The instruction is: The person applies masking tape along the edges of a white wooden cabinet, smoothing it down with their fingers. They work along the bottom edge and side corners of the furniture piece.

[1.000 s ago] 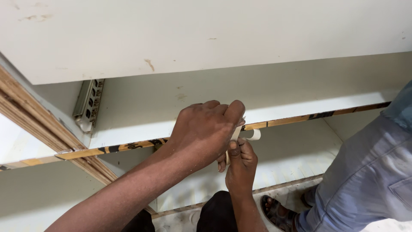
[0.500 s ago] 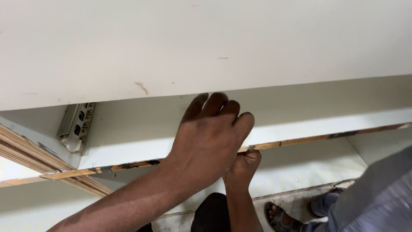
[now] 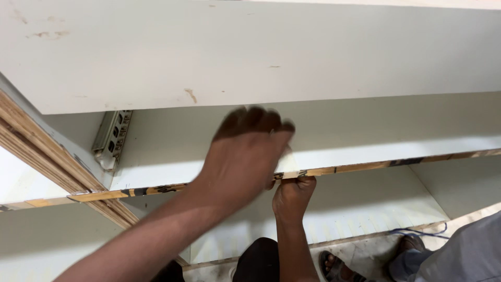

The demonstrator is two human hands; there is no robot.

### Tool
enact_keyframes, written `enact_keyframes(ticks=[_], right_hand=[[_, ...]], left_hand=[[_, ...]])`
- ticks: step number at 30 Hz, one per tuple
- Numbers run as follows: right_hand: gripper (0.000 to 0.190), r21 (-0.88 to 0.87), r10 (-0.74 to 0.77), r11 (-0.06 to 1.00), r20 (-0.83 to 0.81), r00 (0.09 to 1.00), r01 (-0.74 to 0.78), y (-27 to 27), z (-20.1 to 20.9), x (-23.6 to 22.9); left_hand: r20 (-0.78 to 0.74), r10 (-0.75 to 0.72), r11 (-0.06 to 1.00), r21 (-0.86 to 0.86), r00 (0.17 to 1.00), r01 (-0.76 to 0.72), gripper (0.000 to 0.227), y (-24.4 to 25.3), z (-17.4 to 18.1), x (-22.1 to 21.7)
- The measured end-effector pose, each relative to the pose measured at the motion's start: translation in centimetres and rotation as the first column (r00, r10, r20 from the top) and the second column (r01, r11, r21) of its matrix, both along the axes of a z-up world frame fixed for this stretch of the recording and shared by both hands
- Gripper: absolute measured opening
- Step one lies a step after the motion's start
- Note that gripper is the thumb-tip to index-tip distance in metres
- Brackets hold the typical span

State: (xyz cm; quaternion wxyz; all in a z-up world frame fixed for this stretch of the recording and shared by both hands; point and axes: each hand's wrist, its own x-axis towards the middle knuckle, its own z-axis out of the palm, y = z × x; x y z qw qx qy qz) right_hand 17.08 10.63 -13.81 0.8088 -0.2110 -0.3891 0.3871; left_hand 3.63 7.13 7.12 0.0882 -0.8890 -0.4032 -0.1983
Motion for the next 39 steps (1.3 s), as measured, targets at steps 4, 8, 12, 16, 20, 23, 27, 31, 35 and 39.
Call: enact_keyframes(ticks=[4, 8, 12, 16, 20, 23, 27, 31, 35, 39], right_hand=[[0.008, -0.068, -0.029, 0.997, 0.007, 1.0, 0.029, -0.4, -0.2, 0.2], [0.013, -0.142, -0.095, 0.984, 0.076, 0.993, 0.105, -1.0, 2.0, -0.2], [0.017, -0.157, -0.152, 0.971, 0.179, 0.972, 0.181, -1.0, 3.7, 0.7], [0.021, -0.102, -0.005, 0.995, 0.023, 1.0, 0.007, -0.3, 3.7, 1.5], [0.022, -0.077, 0.381, 0.89, -0.414, 0.827, -0.449, 1.2, 2.8, 1.8], [0.026, 0.058, 0.598, 0.729, -0.541, 0.592, -0.682, 2.3, 1.9, -0.2], [0.031, -0.015, 0.585, 0.717, -0.531, 0.613, -0.697, 2.2, 1.1, -3.6], [0.036, -0.211, 0.485, 0.771, -0.415, 0.769, -0.6, -0.5, -1.5, -5.7], [0.044, -0.426, 0.105, 0.899, -0.028, 0.994, -0.107, -4.6, -3.8, -3.9], [0.047, -0.348, -0.477, 0.732, 0.352, 0.805, 0.586, -7.0, -2.6, 1.2]], left_hand=[[-0.086, -0.134, 0.936, 0.316, 0.987, 0.155, 0.034, -2.1, -2.6, 0.2], [-0.093, -0.096, 0.837, 0.532, 0.991, 0.131, 0.035, -1.2, -4.6, 0.9], [-0.157, -0.024, 0.79, 0.602, 0.987, 0.115, 0.039, -0.5, -5.4, 1.4], [-0.19, 0.011, 0.751, 0.65, 0.982, 0.117, 0.035, -0.1, -5.4, 2.1], [-0.211, 0.05, 0.715, 0.69, 0.976, 0.112, 0.023, 0.4, -5.8, 2.5], [-0.252, 0.095, 0.694, 0.711, 0.963, 0.117, 0.019, 0.5, -6.2, 2.4], [-0.242, 0.118, 0.709, 0.699, 0.963, 0.089, 0.016, 0.3, -5.9, 2.5], [-0.196, 0.157, 0.686, 0.727, 0.968, 0.036, 0.014, 0.4, -6.3, 2.3], [-0.218, 0.052, 0.827, 0.557, 0.975, 0.08, 0.029, -0.6, -5.6, 1.4], [-0.119, -0.012, 0.904, 0.423, 0.993, 0.062, 0.053, -3.7, -4.5, -2.1]])
